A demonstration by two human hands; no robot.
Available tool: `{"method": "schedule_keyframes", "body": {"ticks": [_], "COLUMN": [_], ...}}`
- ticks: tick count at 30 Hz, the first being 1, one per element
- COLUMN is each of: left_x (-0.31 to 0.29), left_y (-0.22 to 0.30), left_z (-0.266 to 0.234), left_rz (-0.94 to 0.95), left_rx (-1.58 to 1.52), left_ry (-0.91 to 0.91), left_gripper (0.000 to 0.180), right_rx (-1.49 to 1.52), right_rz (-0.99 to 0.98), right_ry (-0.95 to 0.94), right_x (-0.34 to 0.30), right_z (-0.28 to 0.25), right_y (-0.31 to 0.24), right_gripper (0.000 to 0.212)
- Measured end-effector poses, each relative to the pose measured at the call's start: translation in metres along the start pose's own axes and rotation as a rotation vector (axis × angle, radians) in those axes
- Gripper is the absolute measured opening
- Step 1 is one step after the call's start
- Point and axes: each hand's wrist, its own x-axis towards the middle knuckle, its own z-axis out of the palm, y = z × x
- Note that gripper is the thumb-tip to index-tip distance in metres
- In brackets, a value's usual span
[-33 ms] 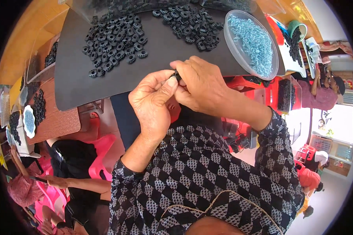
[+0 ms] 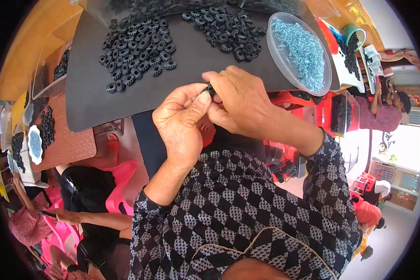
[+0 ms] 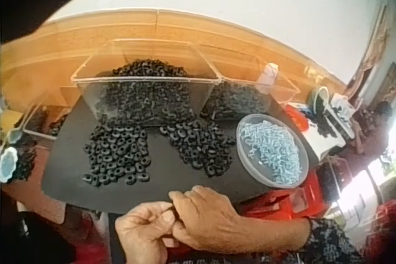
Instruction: The person picks up a black plastic component and a small metal pin, inserts the pin into the component, and places the assembled piece onto the table.
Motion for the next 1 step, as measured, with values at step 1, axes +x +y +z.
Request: {"method": "schedule_keyframes", "body": {"ticks": [1], "left_x": [0.0003], "left_y": [0.0037], "left_z": [0.0016], "left_rz": [-0.024], "left_rx": [-0.013], "left_ry": [0.027], "left_gripper": [0.011], "right_rx": [-0.004], "right_rz": [-0.02], "right_ry": [0.029], "right_x": [0.0004], "right_z": [-0.001], "right_y": [0.0002], "right_gripper": [0.047]}}
